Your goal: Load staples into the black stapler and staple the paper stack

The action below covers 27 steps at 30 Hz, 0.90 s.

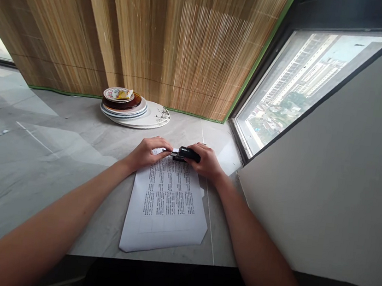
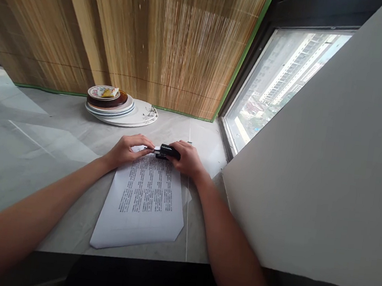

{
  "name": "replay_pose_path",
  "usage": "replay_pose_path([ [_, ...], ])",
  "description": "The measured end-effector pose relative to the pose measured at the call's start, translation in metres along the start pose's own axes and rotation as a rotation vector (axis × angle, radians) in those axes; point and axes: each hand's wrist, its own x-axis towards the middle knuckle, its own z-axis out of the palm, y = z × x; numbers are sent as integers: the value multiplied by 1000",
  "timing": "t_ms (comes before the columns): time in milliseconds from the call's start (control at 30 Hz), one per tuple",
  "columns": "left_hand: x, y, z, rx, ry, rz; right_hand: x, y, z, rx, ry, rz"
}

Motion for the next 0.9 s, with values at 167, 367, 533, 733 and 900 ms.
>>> replay_pose_path([
  [167,1,-1,0,-37,125,-70,0,3,2,-6,10,1],
  [367,1,-5,0,-93,109,-135,0,5,3,-27,22,31],
  [533,0,-6,0,-40,125,-192,0,4,3,-31,23,19],
  [733,1,-9,1,64,-21,-137,0,3,3,-32,18,44],
  [900,2,-11,4,60,-106,-79,0,2,3,-51,-5,12],
])
